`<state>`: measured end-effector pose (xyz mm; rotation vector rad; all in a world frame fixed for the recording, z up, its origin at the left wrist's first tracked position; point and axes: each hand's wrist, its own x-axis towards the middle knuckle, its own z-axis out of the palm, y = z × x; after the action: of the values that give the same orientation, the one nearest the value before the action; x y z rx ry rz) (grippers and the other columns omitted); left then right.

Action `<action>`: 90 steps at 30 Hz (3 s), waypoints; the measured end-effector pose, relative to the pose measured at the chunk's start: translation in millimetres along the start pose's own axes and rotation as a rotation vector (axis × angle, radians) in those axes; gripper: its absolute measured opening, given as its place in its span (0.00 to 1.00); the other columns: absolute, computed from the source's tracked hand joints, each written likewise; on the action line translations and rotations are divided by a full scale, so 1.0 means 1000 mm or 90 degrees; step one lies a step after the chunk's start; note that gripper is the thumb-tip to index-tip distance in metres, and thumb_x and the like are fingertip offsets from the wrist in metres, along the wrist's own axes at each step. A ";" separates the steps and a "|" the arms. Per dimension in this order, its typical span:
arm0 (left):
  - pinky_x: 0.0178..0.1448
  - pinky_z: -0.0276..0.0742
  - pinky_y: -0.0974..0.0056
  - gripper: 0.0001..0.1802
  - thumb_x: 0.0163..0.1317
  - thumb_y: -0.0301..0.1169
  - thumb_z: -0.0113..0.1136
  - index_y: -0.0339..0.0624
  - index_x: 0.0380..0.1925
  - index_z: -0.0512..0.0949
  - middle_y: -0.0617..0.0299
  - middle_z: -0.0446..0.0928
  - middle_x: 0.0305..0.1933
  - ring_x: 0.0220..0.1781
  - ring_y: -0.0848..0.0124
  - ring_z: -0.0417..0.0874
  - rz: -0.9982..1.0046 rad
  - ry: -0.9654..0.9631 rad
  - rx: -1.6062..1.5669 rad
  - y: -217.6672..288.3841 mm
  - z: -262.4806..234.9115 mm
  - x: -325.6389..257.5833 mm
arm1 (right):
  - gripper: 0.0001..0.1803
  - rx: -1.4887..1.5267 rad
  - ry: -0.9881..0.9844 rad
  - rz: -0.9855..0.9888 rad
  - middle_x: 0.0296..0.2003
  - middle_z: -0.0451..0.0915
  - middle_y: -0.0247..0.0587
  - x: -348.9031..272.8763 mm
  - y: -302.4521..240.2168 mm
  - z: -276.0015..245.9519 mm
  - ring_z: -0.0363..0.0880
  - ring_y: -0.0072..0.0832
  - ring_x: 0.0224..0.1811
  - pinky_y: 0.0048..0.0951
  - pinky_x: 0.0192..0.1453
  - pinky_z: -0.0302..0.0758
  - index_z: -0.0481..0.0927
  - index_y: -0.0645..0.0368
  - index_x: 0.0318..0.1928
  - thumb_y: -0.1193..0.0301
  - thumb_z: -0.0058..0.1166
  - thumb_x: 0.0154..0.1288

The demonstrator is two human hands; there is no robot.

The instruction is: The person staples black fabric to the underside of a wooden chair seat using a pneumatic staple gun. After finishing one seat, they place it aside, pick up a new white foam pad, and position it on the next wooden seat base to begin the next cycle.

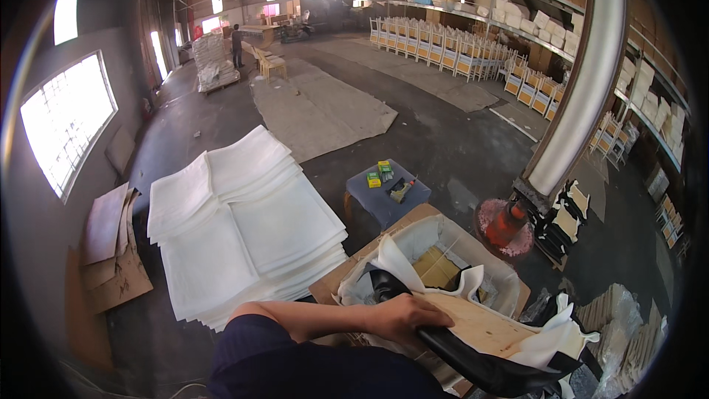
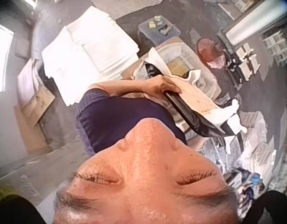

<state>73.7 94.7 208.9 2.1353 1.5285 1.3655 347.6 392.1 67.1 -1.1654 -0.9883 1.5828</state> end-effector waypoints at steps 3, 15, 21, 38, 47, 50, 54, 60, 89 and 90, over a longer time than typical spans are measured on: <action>0.68 0.86 0.49 0.39 0.58 0.30 0.77 0.36 0.72 0.81 0.42 0.86 0.66 0.64 0.46 0.90 0.067 -0.017 0.044 -0.017 0.006 -0.002 | 0.16 -0.052 -0.382 0.175 0.44 0.82 0.52 -0.072 0.056 0.146 0.82 0.46 0.42 0.48 0.45 0.78 0.76 0.56 0.50 0.55 0.56 0.82; 0.45 0.86 0.48 0.33 0.72 0.49 0.77 0.36 0.64 0.78 0.51 0.87 0.45 0.44 0.46 0.92 0.117 0.064 0.078 0.060 -0.010 0.100 | 0.33 0.176 -0.187 -0.151 0.65 0.76 0.52 -0.003 -0.139 0.036 0.80 0.48 0.62 0.54 0.63 0.79 0.71 0.53 0.70 0.41 0.48 0.84; 0.51 0.85 0.51 0.38 0.70 0.48 0.79 0.35 0.67 0.74 0.44 0.87 0.47 0.48 0.44 0.92 0.081 0.113 -0.174 0.085 -0.006 0.202 | 0.42 0.319 0.067 -0.333 0.75 0.74 0.52 -0.035 -0.209 -0.158 0.79 0.49 0.71 0.57 0.71 0.80 0.69 0.52 0.80 0.33 0.44 0.85; 0.79 0.72 0.48 0.40 0.89 0.58 0.44 0.28 0.71 0.80 0.37 0.81 0.74 0.77 0.47 0.81 -0.702 0.084 -0.303 -0.194 0.136 0.108 | 0.38 -0.085 0.168 -0.027 0.65 0.85 0.57 -0.041 -0.052 -0.154 0.87 0.38 0.63 0.35 0.70 0.81 0.70 0.75 0.79 0.65 0.66 0.80; 0.78 0.74 0.46 0.43 0.80 0.57 0.61 0.29 0.77 0.68 0.34 0.80 0.73 0.74 0.41 0.81 -0.717 0.124 -0.049 -0.212 0.129 0.058 | 0.39 -0.660 0.012 -0.281 0.81 0.70 0.64 0.036 -0.013 -0.105 0.71 0.55 0.83 0.46 0.83 0.70 0.67 0.56 0.86 0.59 0.63 0.82; 0.79 0.73 0.44 0.49 0.76 0.58 0.66 0.31 0.81 0.64 0.32 0.77 0.74 0.75 0.40 0.80 -0.665 0.135 0.049 -0.204 0.121 0.029 | 0.42 -0.750 0.042 -0.243 0.84 0.63 0.67 0.015 0.013 -0.066 0.64 0.66 0.85 0.56 0.85 0.67 0.65 0.54 0.86 0.53 0.63 0.80; 0.83 0.69 0.43 0.50 0.77 0.57 0.65 0.34 0.85 0.60 0.31 0.68 0.81 0.81 0.38 0.73 -0.690 0.099 0.114 -0.206 0.116 0.028 | 0.44 -0.946 0.029 -0.314 0.87 0.58 0.61 -0.021 0.017 -0.045 0.55 0.66 0.88 0.74 0.85 0.57 0.65 0.53 0.87 0.47 0.60 0.79; 0.90 0.54 0.34 0.39 0.79 0.48 0.63 0.44 0.83 0.68 0.39 0.58 0.89 0.88 0.32 0.59 -0.363 -0.063 0.368 -0.231 0.127 0.084 | 0.41 -0.995 -0.268 -0.408 0.88 0.57 0.54 -0.045 0.030 0.008 0.47 0.56 0.93 0.72 0.90 0.45 0.67 0.53 0.86 0.46 0.54 0.83; 0.76 0.77 0.39 0.45 0.84 0.62 0.35 0.32 0.54 0.91 0.34 0.88 0.59 0.67 0.37 0.87 -0.568 -0.367 0.403 -0.381 0.126 0.221 | 0.40 -0.882 -0.167 -0.246 0.67 0.85 0.56 0.273 -0.058 0.003 0.84 0.53 0.70 0.53 0.76 0.78 0.84 0.62 0.69 0.38 0.42 0.85; 0.76 0.77 0.39 0.45 0.84 0.62 0.37 0.30 0.54 0.90 0.33 0.88 0.58 0.67 0.36 0.87 -0.557 -0.359 0.373 -0.380 0.134 0.223 | 0.45 -0.800 -0.104 -0.271 0.67 0.85 0.63 0.265 -0.054 -0.029 0.81 0.58 0.73 0.52 0.79 0.74 0.77 0.61 0.77 0.33 0.41 0.85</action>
<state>-63.8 496.9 30.9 1.4765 2.3003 0.0280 348.6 663.2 47.0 -1.4350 -2.3078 0.6115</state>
